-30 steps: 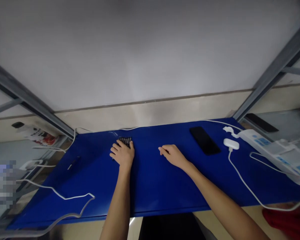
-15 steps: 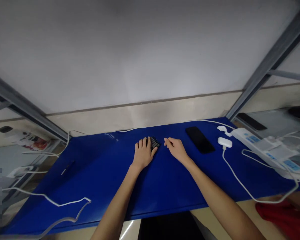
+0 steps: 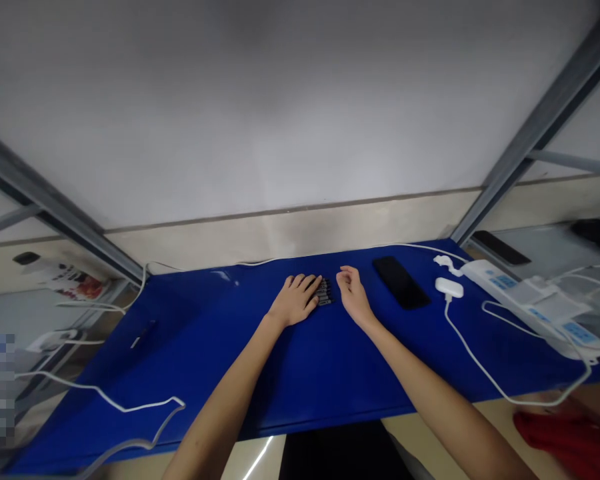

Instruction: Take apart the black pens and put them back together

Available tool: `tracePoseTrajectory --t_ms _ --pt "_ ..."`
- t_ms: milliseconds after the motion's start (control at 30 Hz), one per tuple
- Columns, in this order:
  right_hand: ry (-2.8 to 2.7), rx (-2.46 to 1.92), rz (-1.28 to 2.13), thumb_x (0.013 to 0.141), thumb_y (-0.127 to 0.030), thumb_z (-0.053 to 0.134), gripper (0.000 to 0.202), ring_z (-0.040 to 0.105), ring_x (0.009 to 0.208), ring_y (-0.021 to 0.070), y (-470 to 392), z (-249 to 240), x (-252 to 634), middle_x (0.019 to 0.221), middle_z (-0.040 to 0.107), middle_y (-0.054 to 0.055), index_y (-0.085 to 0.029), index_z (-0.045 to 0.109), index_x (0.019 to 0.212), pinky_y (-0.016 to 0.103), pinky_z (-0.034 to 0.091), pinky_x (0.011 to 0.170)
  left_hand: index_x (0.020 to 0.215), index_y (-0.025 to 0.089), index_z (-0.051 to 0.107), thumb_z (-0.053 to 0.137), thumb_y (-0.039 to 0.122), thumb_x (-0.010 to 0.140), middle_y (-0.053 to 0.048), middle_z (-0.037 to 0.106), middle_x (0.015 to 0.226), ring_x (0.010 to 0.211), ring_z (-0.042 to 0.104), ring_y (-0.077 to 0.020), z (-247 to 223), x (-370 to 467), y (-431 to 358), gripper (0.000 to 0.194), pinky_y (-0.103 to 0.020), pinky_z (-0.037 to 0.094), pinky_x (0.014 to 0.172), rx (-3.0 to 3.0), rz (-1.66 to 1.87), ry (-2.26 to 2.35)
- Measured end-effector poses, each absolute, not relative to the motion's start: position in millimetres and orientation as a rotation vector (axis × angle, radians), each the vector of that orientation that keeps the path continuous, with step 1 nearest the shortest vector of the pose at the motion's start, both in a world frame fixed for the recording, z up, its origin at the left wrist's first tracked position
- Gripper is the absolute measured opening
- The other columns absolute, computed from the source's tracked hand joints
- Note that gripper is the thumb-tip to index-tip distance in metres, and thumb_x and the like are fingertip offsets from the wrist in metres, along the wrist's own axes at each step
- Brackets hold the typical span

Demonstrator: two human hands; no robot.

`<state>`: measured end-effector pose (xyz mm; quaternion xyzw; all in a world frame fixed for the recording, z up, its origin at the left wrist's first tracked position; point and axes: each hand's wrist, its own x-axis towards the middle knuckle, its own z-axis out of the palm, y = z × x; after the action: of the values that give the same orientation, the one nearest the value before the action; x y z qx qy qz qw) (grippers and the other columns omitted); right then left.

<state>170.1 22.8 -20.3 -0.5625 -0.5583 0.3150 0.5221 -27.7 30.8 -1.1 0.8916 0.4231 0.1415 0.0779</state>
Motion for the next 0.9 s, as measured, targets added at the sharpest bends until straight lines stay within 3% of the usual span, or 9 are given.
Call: tracePoseTrajectory --t_ms 167,333,633,800,900 --pt "-1.232 -1.25 0.838 0.095 -0.058 0.036 0.052 0.052 0.126 0.0227 24.3 -24.7 165.1 0.134 0.055 0.014 -0.023 0.046 0.132 0.04 0.038 0.109 0.145 0.033 0.042 0.035 0.044 0.098 -0.004 0.042 0.151 0.143 0.027 -0.0269 -3.6 -33.0 23.1 0.049 -0.052 0.014 0.116 2.345 0.796 1.416" --pt "-1.133 -1.221 0.894 0.096 -0.064 0.023 0.063 0.051 0.129 0.0227 46.1 -33.9 163.9 0.136 0.057 0.011 -0.022 0.054 0.13 0.041 0.035 0.112 0.142 0.027 0.049 0.017 0.057 0.099 -0.006 0.044 0.149 0.14 0.038 -0.0235 -19.5 -34.1 30.6 0.062 -0.043 0.026 0.116 1.388 1.319 1.431" --pt "-1.127 -1.134 1.039 0.094 -0.069 0.024 0.069 0.055 0.127 0.0249 58.3 -35.1 147.2 0.132 0.062 0.011 -0.022 0.063 0.124 0.043 0.037 0.111 0.14 0.018 0.048 0.021 0.057 0.098 -0.011 0.05 0.145 0.136 0.043 -0.0204 -25.4 -24.4 45.5 0.063 -0.039 0.027 0.117 1.008 1.513 1.174" --pt "-1.112 -1.103 1.084 0.093 -0.07 0.027 0.067 0.056 0.125 0.0261 59.0 -33.9 151.7 0.13 0.064 0.011 -0.022 0.067 0.118 0.046 0.039 0.111 0.126 0.015 0.062 0.024 0.061 0.096 -0.014 0.059 0.135 0.131 0.05 -0.0248 -25.4 -29.4 43.6 0.066 -0.042 0.031 0.114 1.095 1.459 1.149" --pt "-1.106 -1.098 1.083 0.093 -0.069 0.032 0.064 0.054 0.128 0.0262 58.5 -33.6 152.6 0.132 0.063 0.01 -0.022 0.067 0.119 0.045 0.037 0.112 0.126 0.015 0.061 0.022 0.062 0.096 -0.014 0.057 0.137 0.134 0.047 -0.0245 -21.7 -32.5 41.9 0.068 -0.042 0.03 0.115 1.067 1.509 1.095"
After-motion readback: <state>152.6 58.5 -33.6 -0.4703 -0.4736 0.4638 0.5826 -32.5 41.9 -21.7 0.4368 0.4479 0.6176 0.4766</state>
